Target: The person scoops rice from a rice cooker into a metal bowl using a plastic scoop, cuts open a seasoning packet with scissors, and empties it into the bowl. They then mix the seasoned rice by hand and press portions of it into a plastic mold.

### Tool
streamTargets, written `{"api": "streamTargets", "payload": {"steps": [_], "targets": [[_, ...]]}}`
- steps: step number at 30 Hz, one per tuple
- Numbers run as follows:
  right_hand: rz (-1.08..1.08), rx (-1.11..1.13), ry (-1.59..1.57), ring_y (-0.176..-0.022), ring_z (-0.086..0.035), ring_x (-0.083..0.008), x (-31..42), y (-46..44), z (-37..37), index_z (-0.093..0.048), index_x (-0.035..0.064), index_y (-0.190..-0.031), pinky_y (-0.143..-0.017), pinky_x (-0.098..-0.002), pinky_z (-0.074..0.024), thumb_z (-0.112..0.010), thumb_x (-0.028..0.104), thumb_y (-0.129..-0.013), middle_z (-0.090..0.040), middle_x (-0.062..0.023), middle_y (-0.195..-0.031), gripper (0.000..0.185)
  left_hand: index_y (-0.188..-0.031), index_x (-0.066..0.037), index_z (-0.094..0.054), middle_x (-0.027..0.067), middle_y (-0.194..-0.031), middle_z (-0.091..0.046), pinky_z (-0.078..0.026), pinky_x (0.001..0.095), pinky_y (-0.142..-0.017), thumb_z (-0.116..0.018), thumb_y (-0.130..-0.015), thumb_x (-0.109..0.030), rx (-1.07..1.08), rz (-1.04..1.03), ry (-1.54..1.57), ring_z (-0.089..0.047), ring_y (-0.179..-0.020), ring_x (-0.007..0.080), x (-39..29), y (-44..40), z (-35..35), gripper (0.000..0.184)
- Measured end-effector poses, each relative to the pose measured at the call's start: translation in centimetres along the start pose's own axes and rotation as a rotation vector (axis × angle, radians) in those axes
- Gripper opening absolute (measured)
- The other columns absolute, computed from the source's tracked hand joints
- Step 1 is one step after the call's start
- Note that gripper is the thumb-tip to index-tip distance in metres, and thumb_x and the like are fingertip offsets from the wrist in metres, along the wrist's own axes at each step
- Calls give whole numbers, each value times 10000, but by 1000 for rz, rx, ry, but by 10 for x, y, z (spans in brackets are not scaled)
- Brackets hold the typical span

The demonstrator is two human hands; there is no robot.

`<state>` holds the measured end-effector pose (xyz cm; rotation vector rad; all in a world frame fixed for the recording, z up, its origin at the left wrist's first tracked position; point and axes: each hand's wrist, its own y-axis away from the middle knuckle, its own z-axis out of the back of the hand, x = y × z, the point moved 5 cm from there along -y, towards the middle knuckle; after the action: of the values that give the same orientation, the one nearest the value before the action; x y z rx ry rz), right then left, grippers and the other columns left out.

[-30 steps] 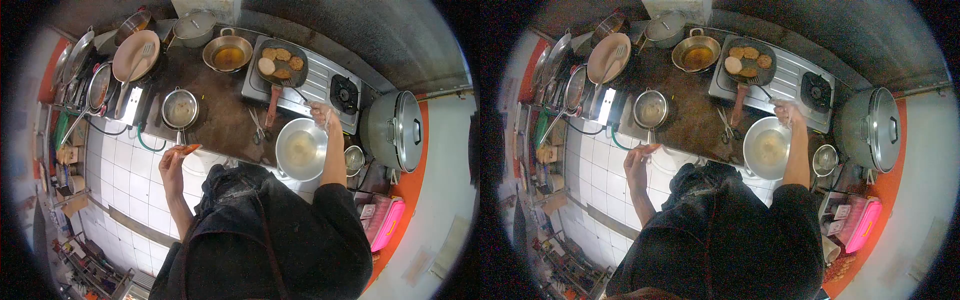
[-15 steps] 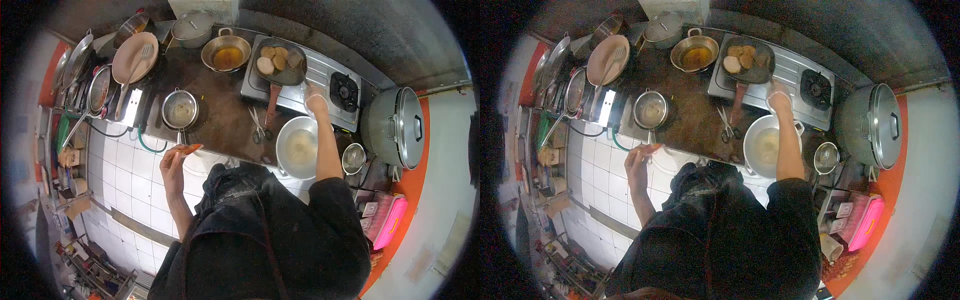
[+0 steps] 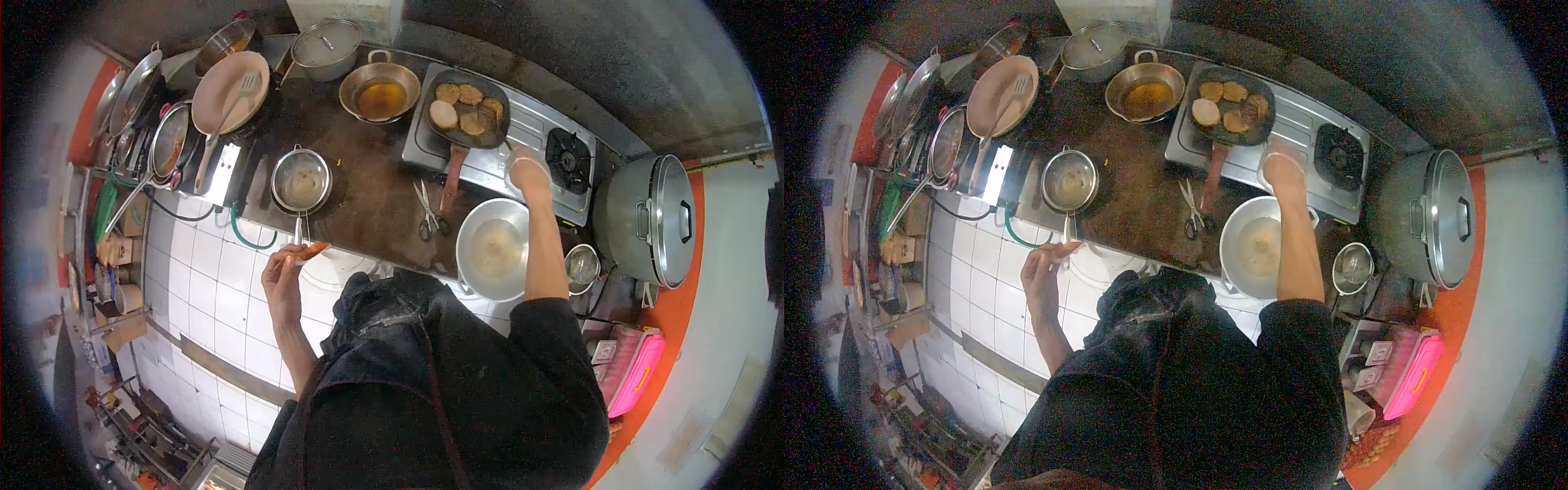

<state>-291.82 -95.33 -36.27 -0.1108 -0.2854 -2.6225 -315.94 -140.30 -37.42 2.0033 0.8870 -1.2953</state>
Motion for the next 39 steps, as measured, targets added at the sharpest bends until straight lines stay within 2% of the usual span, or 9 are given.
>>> {"api": "streamTargets", "payload": {"steps": [5, 11, 12, 19, 24, 29, 32, 34, 39], "targets": [[69, -43, 41, -1064, -657, -400, 15, -16, -11, -670, 54, -1136, -884, -491, -534, -510, 130, -907, -680, -225, -1138, 290, -967, -25, -668, 132, -1083, -664, -460, 411, -1012, -638, -961, -107, 11, 31, -23, -634, -1049, 231, -2, -4, -10, 88], [132, 12, 69, -1054, -650, -414, -33, -20, -26, -658, 31, -1150, -919, -477, -521, -473, 98, -924, -668, -253, -1140, 300, -963, -25, -667, 131, -1079, -666, -477, 423, -1008, -647, -962, -130, -33, 11, 25, -640, -1039, 237, -6, -4, -12, 107], [-96, -32, -22, -1046, -655, -408, -41, -19, -26, -671, 19, -1119, -910, -477, -525, -489, 93, -912, -669, -259, -1125, 285, -963, -25, -667, 131, -1079, -666, -477, 423, -1008, -647, -962, -130, -35, 12, 27, -640, -1039, 237, -4, -4, -10, 107], [-84, -56, -14, -1023, -662, -411, -44, -21, -29, -663, -23, -1113, -887, -481, -530, -514, 99, -896, -673, -281, -1068, 290, -977, -26, -671, 132, -1100, -665, -475, 406, -998, -639, -967, -126, 1, 30, -15, -643, -1042, 234, -1, -12, -7, 106], [-5, -129, 69, -927, -682, -415, -57, -41, -54, -728, -22, -856, -847, -479, -534, -596, 91, -780, -694, -268, -975, 189, -975, -27, -673, 133, -1102, -665, -477, 417, -1005, -638, -967, -131, 18, 44, 5, -640, -1048, 235, 3, -15, -11, 110], [-97, 96, -90, -1004, -668, -444, -67, -66, -85, -711, -46, -947, -893, -477, -528, -592, 89, -800, -681, -308, -1007, 232, -962, -27, -669, 133, -1092, -669, -479, 425, -1005, -628, -971, -129, 18, 18, -20, -635, -1064, 237, -2, -14, -18, 111], [-161, 24, -205, -1008, -668, -440, -47, -23, -31, -713, -39, -950, -895, -480, -527, -590, 87, -817, -682, -304, -1014, 221, -959, -27, -668, 134, -1082, -672, -479, 415, -997, -625, -975, -136, 7, 4, -19, -637, -1059, 239, 0, -14, -12, 118], [-84, -17, -41, -1017, -660, -446, -21, -3, -13, -708, -32, -959, -889, -489, -527, -583, 98, -839, -679, -303, -1028, 216, -960, -23, -667, 135, -1076, -673, -480, 403, -983, -621, -977, -136, -7, 5, -38, -640, -1050, 235, -4, -13, -15, 123], [-182, -2, -137, -1033, -656, -434, -31, -10, -33, -704, -14, -971, -873, -486, -534, -557, 118, -864, -674, -302, -1049, 225, -965, -13, -663, 137, -1081, -670, -477, 372, -948, -612, -981, -132, -60, 50, -55, -646, -1027, 222, -1, -14, -9, 130]]}}
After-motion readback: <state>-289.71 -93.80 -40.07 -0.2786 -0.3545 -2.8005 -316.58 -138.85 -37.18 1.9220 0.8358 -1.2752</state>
